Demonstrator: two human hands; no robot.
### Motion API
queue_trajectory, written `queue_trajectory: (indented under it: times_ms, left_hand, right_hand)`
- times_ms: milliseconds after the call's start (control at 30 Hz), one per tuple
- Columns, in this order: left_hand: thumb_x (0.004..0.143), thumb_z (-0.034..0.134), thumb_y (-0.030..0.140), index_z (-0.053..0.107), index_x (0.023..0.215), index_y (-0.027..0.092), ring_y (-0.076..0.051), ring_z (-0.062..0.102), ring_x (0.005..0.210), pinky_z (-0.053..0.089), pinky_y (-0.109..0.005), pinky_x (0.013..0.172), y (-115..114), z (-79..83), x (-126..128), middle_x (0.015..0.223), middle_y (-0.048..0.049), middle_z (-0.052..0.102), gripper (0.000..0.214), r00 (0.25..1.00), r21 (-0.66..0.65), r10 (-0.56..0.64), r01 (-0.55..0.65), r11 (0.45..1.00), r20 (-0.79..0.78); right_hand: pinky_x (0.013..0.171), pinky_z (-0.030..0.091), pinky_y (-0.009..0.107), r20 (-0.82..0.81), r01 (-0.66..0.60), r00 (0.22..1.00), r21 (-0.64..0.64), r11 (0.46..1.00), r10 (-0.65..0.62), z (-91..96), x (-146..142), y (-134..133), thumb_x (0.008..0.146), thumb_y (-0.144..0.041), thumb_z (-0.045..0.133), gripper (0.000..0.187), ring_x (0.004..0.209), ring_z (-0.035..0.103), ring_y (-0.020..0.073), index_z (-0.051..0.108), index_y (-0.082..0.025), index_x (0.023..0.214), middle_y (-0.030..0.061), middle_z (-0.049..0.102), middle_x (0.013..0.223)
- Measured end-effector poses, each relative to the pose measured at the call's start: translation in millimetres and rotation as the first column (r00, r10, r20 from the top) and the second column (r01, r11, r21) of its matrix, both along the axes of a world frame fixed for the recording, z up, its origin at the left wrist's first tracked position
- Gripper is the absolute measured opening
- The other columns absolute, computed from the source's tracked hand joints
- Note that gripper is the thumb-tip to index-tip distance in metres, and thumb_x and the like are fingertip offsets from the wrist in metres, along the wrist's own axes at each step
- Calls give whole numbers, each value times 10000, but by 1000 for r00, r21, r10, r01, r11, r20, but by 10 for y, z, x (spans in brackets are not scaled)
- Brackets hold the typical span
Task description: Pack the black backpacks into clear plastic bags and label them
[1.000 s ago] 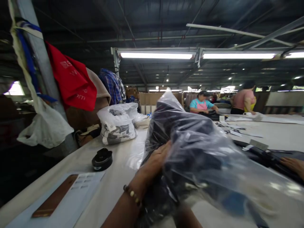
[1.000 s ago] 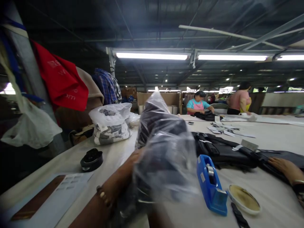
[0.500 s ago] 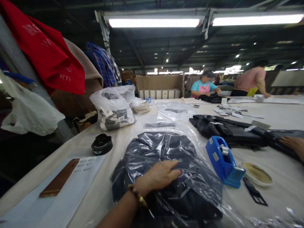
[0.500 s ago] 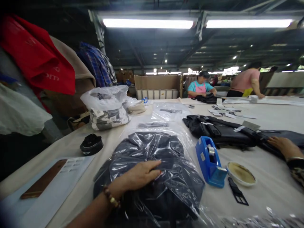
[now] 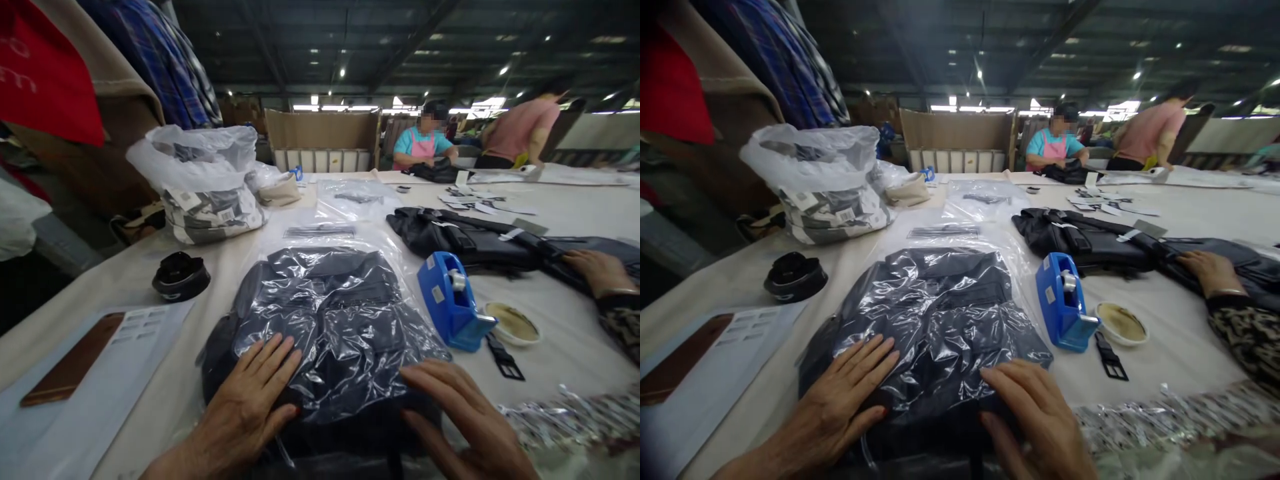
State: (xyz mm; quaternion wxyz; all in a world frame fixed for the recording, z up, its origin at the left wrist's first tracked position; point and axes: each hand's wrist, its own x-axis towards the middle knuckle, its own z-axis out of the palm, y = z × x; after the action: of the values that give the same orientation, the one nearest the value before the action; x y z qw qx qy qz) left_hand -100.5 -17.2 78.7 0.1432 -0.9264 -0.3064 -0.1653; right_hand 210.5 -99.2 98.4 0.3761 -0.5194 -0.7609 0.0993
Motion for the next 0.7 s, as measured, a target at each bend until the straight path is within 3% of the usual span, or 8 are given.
queue_trajectory:
  times_ms: [100,233,467,700]
  left_hand:
    - [887,494,389,247,1435,220,-243,427,1284,365,-405,1081,17,59,-105,1407,-67,437,625,1000,-76,-22,21,997,-15]
    - [893,492,384,256,1429,280,-218,464,1255,353,-385,1089,17,53,-270,1386,-40,465,595,998,-183,-5,16,983,56]
    - [888,507,354,322,1396,326,-215,453,1257,353,-417,1062,0,50,-303,1388,-19,459,542,988,-319,61,-12,948,145]
    - [872,540,327,446,1316,364,-219,542,1162,401,-426,1018,50,94,-310,1278,-6,566,455,935,-459,111,60,886,337]
  right_hand:
    - [836,544,335,89,30,995,70,997,-36,-141,-8,199,800,-357,640,398,1004,614,214,581,-284,1187,52,649,1101]
    - [771,545,302,33,76,996,84,994,-79,-291,-84,262,830,-363,607,246,899,635,185,642,-260,1050,36,685,961]
    - [708,514,294,-78,84,993,-70,994,-89,-269,-102,286,853,-382,579,152,800,621,170,657,-264,908,19,677,846]
    - [609,451,307,-28,154,987,-135,979,-159,-251,-184,405,862,-501,507,293,678,589,175,633,-260,755,8,640,723]
